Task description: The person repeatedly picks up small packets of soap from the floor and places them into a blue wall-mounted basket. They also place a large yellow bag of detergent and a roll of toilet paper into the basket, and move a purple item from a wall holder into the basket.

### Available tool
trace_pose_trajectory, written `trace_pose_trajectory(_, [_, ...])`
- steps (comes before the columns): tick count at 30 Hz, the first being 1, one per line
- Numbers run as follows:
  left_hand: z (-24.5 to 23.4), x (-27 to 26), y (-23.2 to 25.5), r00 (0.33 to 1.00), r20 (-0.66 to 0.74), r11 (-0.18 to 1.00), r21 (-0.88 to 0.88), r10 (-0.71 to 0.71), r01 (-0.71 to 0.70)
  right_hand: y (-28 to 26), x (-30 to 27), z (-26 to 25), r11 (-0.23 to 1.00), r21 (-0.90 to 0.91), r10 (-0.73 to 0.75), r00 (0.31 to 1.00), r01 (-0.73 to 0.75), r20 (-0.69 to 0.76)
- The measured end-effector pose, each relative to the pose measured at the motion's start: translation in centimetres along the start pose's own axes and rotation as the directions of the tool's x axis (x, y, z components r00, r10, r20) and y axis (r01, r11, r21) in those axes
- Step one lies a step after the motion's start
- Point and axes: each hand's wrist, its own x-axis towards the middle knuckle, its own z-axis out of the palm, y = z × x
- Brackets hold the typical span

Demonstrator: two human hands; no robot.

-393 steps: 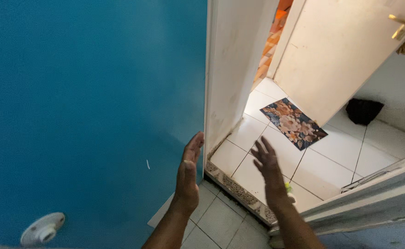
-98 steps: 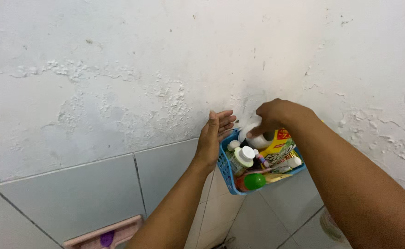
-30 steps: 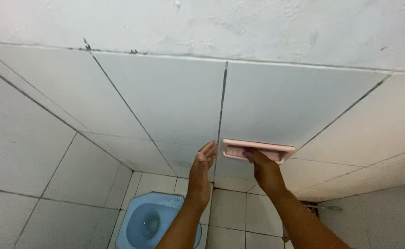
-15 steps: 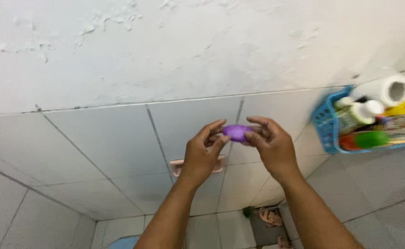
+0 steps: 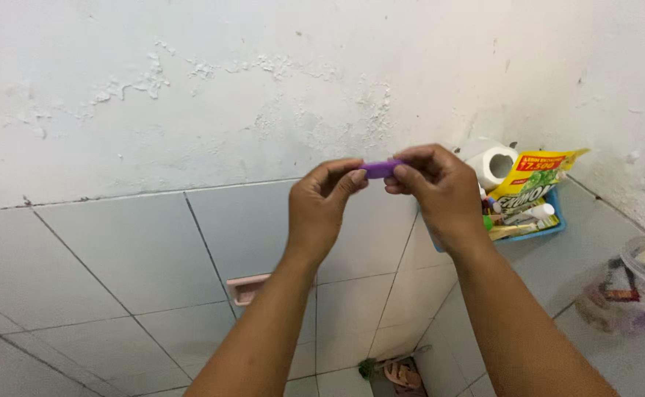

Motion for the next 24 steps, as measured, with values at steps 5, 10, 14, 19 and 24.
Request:
trace_pose_trajectory(5, [0.9, -1.7, -1.1, 0.998, -0.003, 0.994, -0.089, -0.07, 0.069, 2.0, -2.6, -0.7, 0.988, 0.059, -0.148, 0.988, 0.145, 0.045])
trace_pose_trajectory(10, [2.6, -3.5, -1.1, 1.0, -0.031, 0.991, -0.13, -0.002, -0.002, 2.9, -4.3, -1.3, 0.993, 0.095, -0.066, 0.997, 0.07, -0.046])
trace_pose_trajectory(14, [4.7, -4.6, -1.0, 0.997, 0.017, 0.996, -0.059, 0.073, -0.072, 4.4, -5.2, -1.8, 0.99, 0.126, 0.078, 0.992, -0.066, -0.094])
trace_pose_trajectory(19, [7.2, -4.7, -1.4, 0.979, 0.117, 0.941, 0.278, 0.168, -0.195, 6.2, -6.9, -3.2, 0.971, 0.221, 0.104, 0.993, -0.091, -0.048])
trace_pose_trajectory(24, [11.2, -4.9, -3.3, 0.962, 0.166, 0.934, 0.321, -0.215, 0.154, 5.0, -8.4, -9.0, 0.948, -0.237, 0.176, 0.97, -0.213, -0.167])
